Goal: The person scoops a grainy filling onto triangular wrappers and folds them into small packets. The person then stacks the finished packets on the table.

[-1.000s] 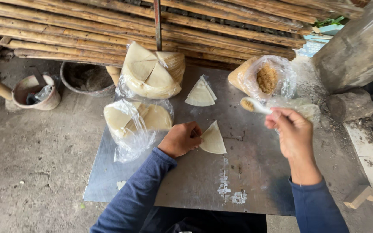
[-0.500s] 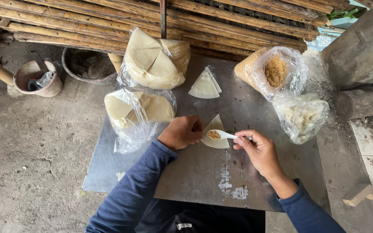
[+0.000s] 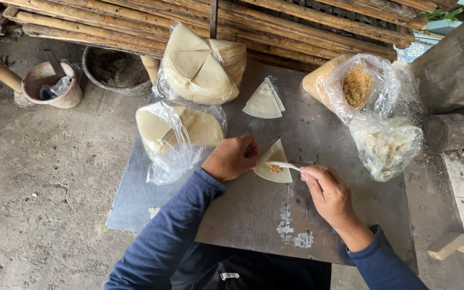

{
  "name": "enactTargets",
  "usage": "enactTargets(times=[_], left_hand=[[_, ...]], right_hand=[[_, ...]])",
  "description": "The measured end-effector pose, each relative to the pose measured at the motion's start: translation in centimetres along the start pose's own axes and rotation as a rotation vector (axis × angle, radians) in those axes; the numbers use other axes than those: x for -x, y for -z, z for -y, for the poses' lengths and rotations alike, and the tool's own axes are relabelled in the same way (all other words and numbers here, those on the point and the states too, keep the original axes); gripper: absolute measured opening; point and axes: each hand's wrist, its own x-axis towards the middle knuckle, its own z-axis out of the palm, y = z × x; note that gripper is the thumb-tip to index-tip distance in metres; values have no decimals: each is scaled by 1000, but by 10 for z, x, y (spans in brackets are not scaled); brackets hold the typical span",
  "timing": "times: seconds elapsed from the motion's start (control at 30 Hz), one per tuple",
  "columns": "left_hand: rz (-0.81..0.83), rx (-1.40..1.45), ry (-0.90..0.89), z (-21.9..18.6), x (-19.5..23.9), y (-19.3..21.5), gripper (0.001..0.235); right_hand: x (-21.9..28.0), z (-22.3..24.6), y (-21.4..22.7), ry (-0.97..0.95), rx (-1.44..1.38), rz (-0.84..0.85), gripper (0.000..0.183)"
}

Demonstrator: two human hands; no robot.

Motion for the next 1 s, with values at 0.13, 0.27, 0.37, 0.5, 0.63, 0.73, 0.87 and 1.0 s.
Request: enactTargets(times=[0.13,0.27,0.37,0.5,0.63,0.73,0.87,1.0], left_hand=[[16,13,13,-2,0,1,21],[46,25,52,-8,0,3,21],[54,29,63,-10,1,4,20],[65,64,87,-10,1,4,19],[54,51,68,-9,1,2,19],[56,74,86,-9,0,3,19],[49,93,64,-7,-1,3,20],[67,127,85,-6,-1,2,21]], right_hand=[[0,-1,2,65,64,-13,20],[-1,-2,3,164,97,-16,23],[0,-3,3,215,120,-2,24],[1,-7,4,257,170,-43,24],[4,-12,9,134,115,-123,19],[-3,-18,22,29,103,-244,16],[-23,-38,74,-22,304,-385,6],[-62,-65,96,-42,668,-309,12]])
